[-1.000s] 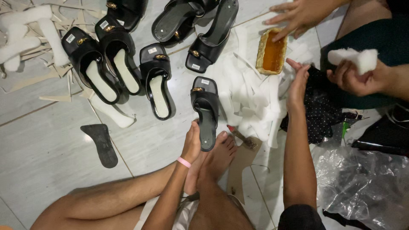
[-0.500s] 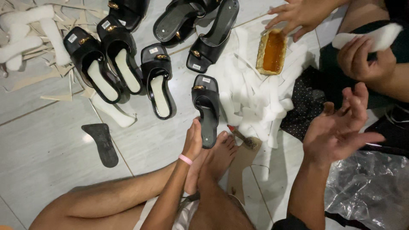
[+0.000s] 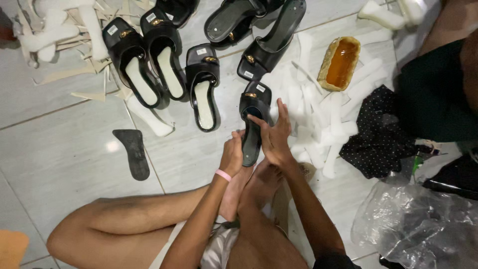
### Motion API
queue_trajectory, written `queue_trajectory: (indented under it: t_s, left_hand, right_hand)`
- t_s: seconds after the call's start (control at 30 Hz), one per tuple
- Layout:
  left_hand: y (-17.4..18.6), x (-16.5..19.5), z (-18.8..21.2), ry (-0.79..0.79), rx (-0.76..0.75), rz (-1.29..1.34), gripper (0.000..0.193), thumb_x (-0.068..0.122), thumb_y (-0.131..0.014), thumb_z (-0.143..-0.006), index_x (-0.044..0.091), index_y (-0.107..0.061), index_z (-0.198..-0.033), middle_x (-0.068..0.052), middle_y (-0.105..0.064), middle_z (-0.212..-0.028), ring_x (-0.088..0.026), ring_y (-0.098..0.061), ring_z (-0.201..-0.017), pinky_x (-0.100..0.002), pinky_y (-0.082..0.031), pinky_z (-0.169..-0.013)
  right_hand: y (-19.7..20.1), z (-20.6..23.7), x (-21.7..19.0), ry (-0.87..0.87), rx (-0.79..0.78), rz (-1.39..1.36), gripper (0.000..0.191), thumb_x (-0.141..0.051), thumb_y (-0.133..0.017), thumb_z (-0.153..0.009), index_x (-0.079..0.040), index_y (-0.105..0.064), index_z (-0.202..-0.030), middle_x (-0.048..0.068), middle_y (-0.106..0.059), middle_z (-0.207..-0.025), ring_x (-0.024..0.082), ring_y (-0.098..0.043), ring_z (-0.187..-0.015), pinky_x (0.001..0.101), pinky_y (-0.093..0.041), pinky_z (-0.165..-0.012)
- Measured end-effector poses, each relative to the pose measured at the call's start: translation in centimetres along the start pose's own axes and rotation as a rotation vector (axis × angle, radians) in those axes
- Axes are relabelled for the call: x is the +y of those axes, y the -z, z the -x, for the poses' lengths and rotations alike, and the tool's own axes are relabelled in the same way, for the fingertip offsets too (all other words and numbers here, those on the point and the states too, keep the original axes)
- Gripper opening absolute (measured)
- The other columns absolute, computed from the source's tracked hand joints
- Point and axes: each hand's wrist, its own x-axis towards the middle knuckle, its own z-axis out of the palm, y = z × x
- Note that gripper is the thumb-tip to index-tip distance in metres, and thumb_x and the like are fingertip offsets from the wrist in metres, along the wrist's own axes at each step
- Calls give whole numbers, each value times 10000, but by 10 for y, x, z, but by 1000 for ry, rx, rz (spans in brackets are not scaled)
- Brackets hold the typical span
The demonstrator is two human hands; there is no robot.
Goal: The person sits on the floor and assembles black slip-on shoes by inserting white foam insoles and pressing them into place. They handle multiple shoes one at a time, turning them over to fit the insoles and occasionally wiping the interior surfaces.
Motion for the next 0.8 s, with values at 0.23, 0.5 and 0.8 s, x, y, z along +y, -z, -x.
queue_trajectory:
  t_s: [0.23,0.5,0.8]
  left_hand:
    - [-7,-7,3,3,18,46,864,605,-188,-1061,-101,-641,-1268,-264,-724,-1200,-343,-684,-1164,-376,-484,-1023]
    - [-7,-1,4,-6,0,27,836,579,-184,-1073,-98,-627,-1282,-256,-721,-1188,-347,-682,-1142,-378,-484,-1014]
    - [-6,4,3,-8,0,84,830,592,-190,-1074,-78,-642,-1262,-225,-743,-1136,-299,-695,-1078,-364,-499,-981]
  right_hand:
    - [-4,-6,-5,63,71,113,530,-380,-245,-1138,-290,-726,-1341,205,-100,-1700,449,-83,-1556,587,-73,-1237]
    - [-4,-14,-5,115,70,207,458,-305,-334,-1121,-309,-750,-1312,181,-156,-1689,431,-146,-1535,587,-112,-1206]
    - [19,-1,-12,132,5,260,407,-305,-374,-1107,-326,-754,-1253,175,-193,-1661,400,-115,-1523,589,-110,-1198]
